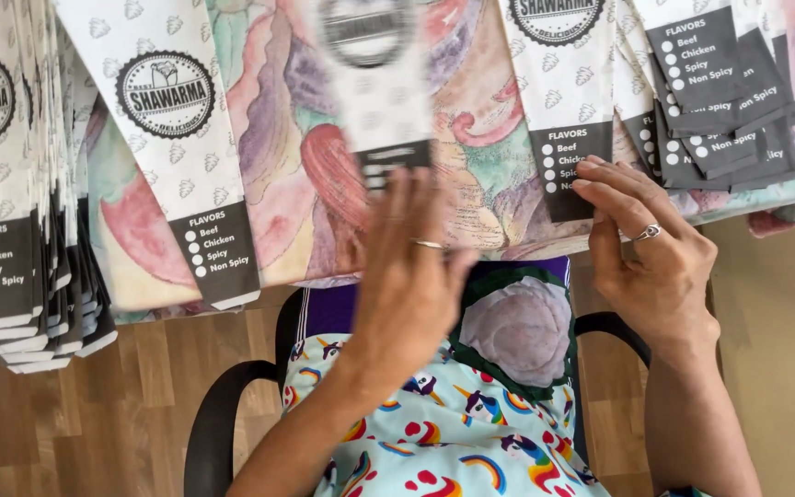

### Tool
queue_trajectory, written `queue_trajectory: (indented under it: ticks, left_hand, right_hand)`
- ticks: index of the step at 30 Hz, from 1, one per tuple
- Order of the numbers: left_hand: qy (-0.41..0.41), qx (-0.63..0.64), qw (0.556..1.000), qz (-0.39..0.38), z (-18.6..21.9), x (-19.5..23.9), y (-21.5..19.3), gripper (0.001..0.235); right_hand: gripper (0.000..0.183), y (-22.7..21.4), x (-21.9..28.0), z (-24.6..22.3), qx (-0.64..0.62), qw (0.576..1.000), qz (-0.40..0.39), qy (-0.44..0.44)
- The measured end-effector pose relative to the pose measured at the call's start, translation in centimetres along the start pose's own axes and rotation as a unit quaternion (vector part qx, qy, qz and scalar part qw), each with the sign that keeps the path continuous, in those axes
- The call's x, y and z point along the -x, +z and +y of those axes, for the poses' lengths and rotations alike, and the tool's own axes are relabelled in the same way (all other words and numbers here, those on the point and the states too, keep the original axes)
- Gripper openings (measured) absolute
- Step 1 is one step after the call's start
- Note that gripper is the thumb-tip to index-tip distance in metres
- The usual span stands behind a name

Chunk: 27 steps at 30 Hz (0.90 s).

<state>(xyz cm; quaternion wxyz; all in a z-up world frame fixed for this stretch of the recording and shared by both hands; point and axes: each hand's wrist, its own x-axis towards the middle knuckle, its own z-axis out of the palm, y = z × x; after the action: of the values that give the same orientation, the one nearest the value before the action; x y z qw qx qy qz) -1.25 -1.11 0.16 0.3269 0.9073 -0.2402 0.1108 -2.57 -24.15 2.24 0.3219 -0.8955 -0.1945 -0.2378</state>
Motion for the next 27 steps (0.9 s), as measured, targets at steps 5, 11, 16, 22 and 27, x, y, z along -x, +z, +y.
queue_trajectory:
  ticks: [5,11,16,22,27]
  left_hand:
    - [0.059,0.000,0.998,-0.031,2.4,-1.7,3.6,0.063]
    - [0.081,-0.017,0.996,-0.029,2.9,-2.2,4.8,0.057]
    - [0.099,0.125,0.986,-0.053,1.5,-1.5,2.3,0.068]
    - [0.147,0.106,0.984,0.002,-0.8,-1.7,0.9,0.035]
    - [0.153,0.114,0.981,0.032,-1.1,-0.8,1.4,0.039]
  right_hand:
    - [0.033,0.1,-0.3,-0.5,0.008,1.000,-0.002,-0.004]
    - [0.033,0.0,-0.3,-0.5,0.014,1.000,-0.001,-0.005]
    - [0.031,0.3,-0.1,-0.3,0.021,0.999,0.027,-0.013]
    - [0.021,1.7,-1.1,-0.5,-0.044,0.993,-0.041,-0.102]
    - [0.022,1.6,-0.4,-0.3,-0.027,0.993,-0.055,-0.097]
